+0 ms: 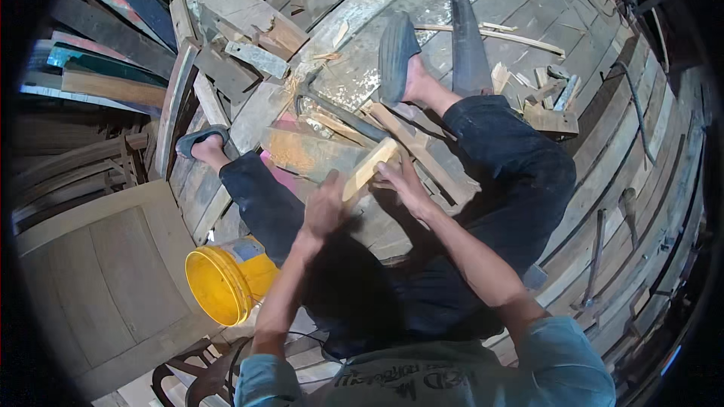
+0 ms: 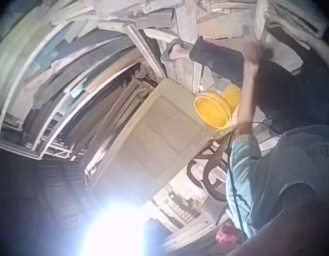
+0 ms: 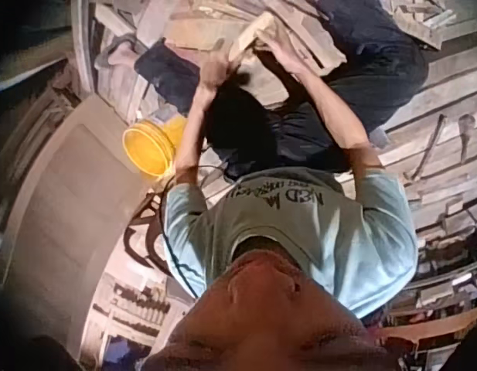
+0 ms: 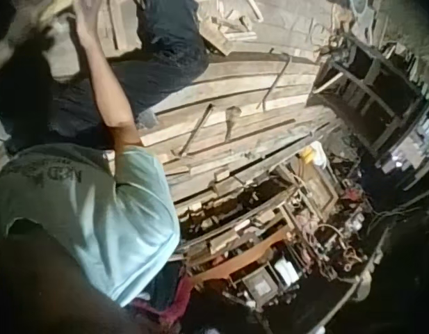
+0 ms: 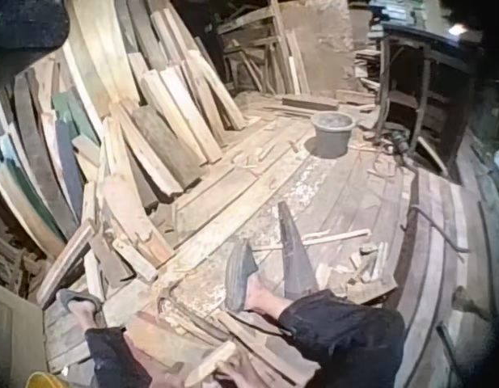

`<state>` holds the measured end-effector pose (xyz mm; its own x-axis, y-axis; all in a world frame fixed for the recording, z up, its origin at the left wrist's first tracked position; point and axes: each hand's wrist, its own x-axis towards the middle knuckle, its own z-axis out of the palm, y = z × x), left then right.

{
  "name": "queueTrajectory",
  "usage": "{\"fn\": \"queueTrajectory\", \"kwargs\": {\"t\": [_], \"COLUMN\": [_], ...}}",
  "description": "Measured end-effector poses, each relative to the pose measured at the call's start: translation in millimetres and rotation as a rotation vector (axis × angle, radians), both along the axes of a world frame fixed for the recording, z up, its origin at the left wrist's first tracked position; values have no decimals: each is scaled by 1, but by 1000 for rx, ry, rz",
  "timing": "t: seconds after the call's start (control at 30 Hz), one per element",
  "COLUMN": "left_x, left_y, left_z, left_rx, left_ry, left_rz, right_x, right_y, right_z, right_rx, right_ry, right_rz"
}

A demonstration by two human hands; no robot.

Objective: Shaping a piece of wood using a hammer and chisel while seated on a workshop floor.

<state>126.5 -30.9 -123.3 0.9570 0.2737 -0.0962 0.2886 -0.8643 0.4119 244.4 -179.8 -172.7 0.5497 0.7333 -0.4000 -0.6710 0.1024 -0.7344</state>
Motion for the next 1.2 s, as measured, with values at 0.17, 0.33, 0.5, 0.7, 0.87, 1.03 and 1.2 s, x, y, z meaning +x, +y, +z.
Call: {"fn": "queueTrajectory", "kwargs": {"t": [0.17,0.33,0.5,0.7,0.87,1.03,1.2], "left_x": [-4,-1,-13,-24,-24,-23,-25], "left_y": [-30,-38,-33,-34,-34,-37,-37], "left_z": [-5,10,2,0,3,22,25], "left_rx": [-116,-684,-1116,-1107,-1188,-1163,-1309], "left_ry": [-139,187,135,79,39,104,7], "left_rz": [64,499,630,630,534,589,467], "right_x": [13,19,23,24,21,29,32], "right_y": [-7,-5,-5,-4,-2,-4,-5], "right_z": [-6,-3,3,-1,-20,-2,-6], "right_rx": [-44,-99,-78,-48,-12,-99,-85], "right_ry": [-73,-63,-59,11,-257,-77,-47], "right_rz": [-30,-50,-64,9,60,41,-40]}}
